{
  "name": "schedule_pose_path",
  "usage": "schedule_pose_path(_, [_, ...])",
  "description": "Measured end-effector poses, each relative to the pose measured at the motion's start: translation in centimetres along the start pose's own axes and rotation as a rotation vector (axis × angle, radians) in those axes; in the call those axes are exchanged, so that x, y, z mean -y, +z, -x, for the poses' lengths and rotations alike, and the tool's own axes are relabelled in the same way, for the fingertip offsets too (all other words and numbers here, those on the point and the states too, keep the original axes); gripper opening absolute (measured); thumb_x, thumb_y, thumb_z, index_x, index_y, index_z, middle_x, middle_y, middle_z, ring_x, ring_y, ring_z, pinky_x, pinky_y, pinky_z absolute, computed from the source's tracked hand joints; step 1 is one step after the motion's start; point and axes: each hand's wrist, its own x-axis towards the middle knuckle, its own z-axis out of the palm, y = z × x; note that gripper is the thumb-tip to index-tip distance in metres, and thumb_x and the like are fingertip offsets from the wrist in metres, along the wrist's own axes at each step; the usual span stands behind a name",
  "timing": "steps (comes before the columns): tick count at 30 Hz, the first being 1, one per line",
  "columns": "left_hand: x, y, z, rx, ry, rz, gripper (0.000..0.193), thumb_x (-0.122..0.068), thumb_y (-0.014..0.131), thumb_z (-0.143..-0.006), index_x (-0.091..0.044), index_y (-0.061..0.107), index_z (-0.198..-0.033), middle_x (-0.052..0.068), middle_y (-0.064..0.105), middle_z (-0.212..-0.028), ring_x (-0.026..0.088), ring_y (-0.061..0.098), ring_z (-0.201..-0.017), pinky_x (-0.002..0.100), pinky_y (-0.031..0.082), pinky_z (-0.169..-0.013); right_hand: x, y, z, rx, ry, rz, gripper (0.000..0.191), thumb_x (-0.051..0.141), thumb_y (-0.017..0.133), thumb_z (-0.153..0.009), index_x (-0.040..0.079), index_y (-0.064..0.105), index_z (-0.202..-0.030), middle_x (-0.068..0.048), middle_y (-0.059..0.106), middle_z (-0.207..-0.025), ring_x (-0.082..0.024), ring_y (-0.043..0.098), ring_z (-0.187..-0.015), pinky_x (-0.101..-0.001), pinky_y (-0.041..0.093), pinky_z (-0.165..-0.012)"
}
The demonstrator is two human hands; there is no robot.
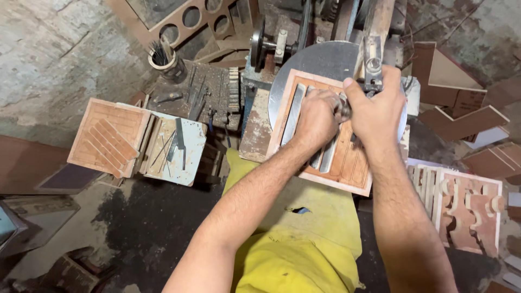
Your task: The person cuts slotted openings into wooden frame panels using a scroll saw, guiding each panel against the moving blade with both hands. They rotate and reposition the panels to cut multiple slots, then set finished panels aside and pick up new ones.
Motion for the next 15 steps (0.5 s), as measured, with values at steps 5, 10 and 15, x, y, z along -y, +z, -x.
schedule_pose_path(5, [0.1, 0.4, 0.3, -0.023, -0.011, 0.014, 0.021, -0.012, 0.09, -0.069, -0.004, 0.072, -0.075, 0.009, 0.072, -0.089, 0.033, 0.063, -0.094, 0.044, 0.052, -0.087, -0.3, 0.0, 0.6, -0.023, -0.074, -0.048, 0.034, 0.012, 0.08, -0.101, -0.001, 0.057, -0.122, -0.012, 0.071, -0.095, -0.017, 0.066, -0.085, -0.0371, 0.055, -0.079])
schedule_pose_path(10, [-0.1, 1.0, 0.8, -0.024, 0.005, 0.043, 0.018, -0.008, 0.088, -0.066, -0.006, 0.07, -0.07, 0.007, 0.074, -0.09, 0.03, 0.064, -0.095, 0.043, 0.052, -0.088, -0.4, -0.5, 1.0, -0.017, 0.035, -0.003, 0.032, 0.016, 0.079, -0.099, 0.0, 0.058, -0.118, -0.011, 0.07, -0.086, -0.016, 0.066, -0.075, -0.0369, 0.054, -0.071])
schedule_pose_path(15, [-0.9, 0.7, 1.5, -0.006, -0.041, 0.019, 0.019, -0.008, 0.088, -0.071, -0.005, 0.069, -0.071, 0.007, 0.072, -0.088, 0.031, 0.064, -0.095, 0.043, 0.051, -0.089, 0.3, -1.8, 1.2, 0.022, -0.047, 0.006, 0.035, 0.015, 0.084, -0.1, -0.001, 0.059, -0.119, -0.01, 0.07, -0.092, -0.017, 0.066, -0.081, -0.035, 0.055, -0.074])
